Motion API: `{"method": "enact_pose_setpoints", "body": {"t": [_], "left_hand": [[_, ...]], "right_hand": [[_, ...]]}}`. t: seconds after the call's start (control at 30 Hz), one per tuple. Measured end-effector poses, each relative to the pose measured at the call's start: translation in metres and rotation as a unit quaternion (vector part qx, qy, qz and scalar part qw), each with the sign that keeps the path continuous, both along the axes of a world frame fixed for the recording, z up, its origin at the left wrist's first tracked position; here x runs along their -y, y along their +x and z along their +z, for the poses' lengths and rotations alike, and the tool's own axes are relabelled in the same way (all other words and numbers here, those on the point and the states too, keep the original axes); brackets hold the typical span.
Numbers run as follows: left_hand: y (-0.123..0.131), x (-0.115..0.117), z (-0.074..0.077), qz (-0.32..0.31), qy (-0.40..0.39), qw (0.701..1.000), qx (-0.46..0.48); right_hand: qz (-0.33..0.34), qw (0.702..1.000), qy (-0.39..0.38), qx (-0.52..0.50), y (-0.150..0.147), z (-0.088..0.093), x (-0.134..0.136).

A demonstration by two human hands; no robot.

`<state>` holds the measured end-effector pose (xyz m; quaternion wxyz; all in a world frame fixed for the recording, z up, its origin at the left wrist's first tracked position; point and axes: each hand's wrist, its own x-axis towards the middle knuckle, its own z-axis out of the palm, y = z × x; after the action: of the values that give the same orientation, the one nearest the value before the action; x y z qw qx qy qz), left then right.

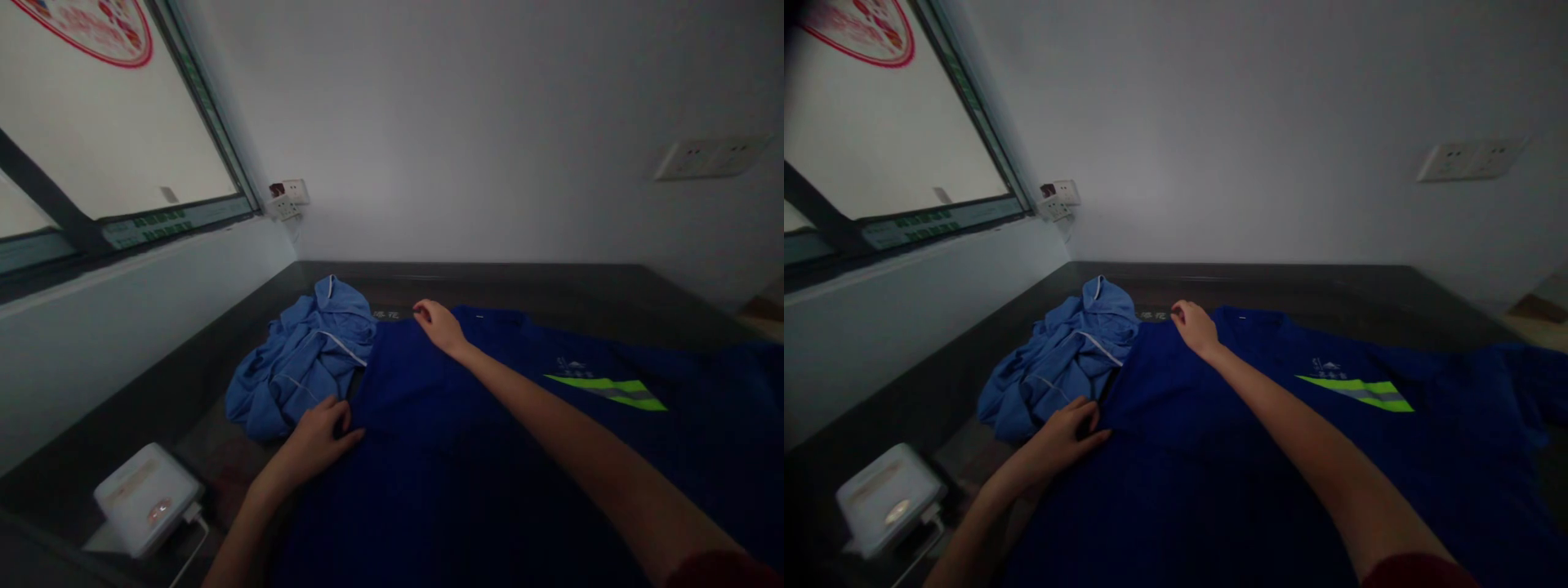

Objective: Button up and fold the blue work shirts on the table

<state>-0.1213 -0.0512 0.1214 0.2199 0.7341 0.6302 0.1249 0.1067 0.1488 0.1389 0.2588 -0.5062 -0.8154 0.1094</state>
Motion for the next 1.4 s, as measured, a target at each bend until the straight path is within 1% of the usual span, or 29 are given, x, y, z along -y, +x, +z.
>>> {"method": "enact_pose_setpoints", "body": {"t": [0.1,0.13,0.2,0.23,0.3,0.37,0.43,0.47,0.5,0.57,0.67,0.73,0.8,0.9,1.0,1.1,1.27,1.33,1.4], "left_hand": [[-0.001,-0.003,0.001,0.064,0.045,0.997,-0.007],[0.0,-0.004,0.003,0.083,0.064,0.994,-0.014],[0.003,-0.006,0.007,0.099,0.095,0.99,-0.027],[0.005,-0.008,0.01,0.093,0.106,0.99,-0.03],[0.012,-0.016,0.018,0.06,0.123,0.99,-0.024],[0.021,-0.03,0.023,0.019,0.139,0.99,-0.016],[0.032,-0.051,0.025,-0.017,0.156,0.988,-0.018],[0.039,-0.064,0.023,-0.03,0.161,0.986,-0.024],[0.046,-0.077,0.019,-0.042,0.163,0.985,-0.032],[0.059,-0.102,0.007,-0.065,0.152,0.985,-0.054],[0.074,-0.126,-0.018,-0.085,0.128,0.983,-0.096],[0.078,-0.132,-0.035,-0.091,0.131,0.98,-0.119],[0.077,-0.132,-0.049,-0.098,0.147,0.975,-0.133],[0.074,-0.127,-0.061,-0.103,0.178,0.968,-0.146],[0.073,-0.122,-0.064,-0.099,0.195,0.964,-0.151],[0.075,-0.12,-0.061,-0.091,0.192,0.965,-0.156],[0.079,-0.116,-0.054,-0.085,0.177,0.966,-0.165],[0.079,-0.115,-0.053,-0.09,0.174,0.967,-0.164],[0.079,-0.114,-0.052,-0.094,0.173,0.967,-0.162]], "right_hand": [[0.044,0.997,-0.002,-0.066,0.077,0.008,0.034],[0.054,0.996,-0.011,-0.065,0.105,0.011,0.049],[0.043,0.998,-0.026,-0.044,0.161,0.017,0.082],[0.031,0.999,-0.031,-0.031,0.189,0.02,0.099],[0.005,0.999,-0.037,0.004,0.24,0.027,0.132],[-0.002,0.998,-0.033,0.045,0.284,0.03,0.164],[0.014,0.995,-0.022,0.096,0.315,0.028,0.195],[0.026,0.992,-0.01,0.124,0.324,0.026,0.209],[0.036,0.988,0.004,0.153,0.33,0.022,0.222],[0.038,0.978,0.027,0.202,0.33,0.015,0.243],[0.007,0.969,0.034,0.245,0.311,0.004,0.258],[-0.004,0.963,0.039,0.267,0.296,-0.002,0.258],[0.005,0.954,0.051,0.295,0.283,-0.006,0.252],[0.027,0.943,0.074,0.324,0.271,-0.009,0.24],[0.037,0.943,0.098,0.315,0.268,-0.009,0.233],[0.041,0.948,0.118,0.292,0.271,-0.004,0.233],[0.014,0.958,0.137,0.251,0.284,0.011,0.248],[0.01,0.96,0.136,0.243,0.29,0.011,0.255],[0.019,0.959,0.136,0.246,0.295,0.007,0.261]]}}
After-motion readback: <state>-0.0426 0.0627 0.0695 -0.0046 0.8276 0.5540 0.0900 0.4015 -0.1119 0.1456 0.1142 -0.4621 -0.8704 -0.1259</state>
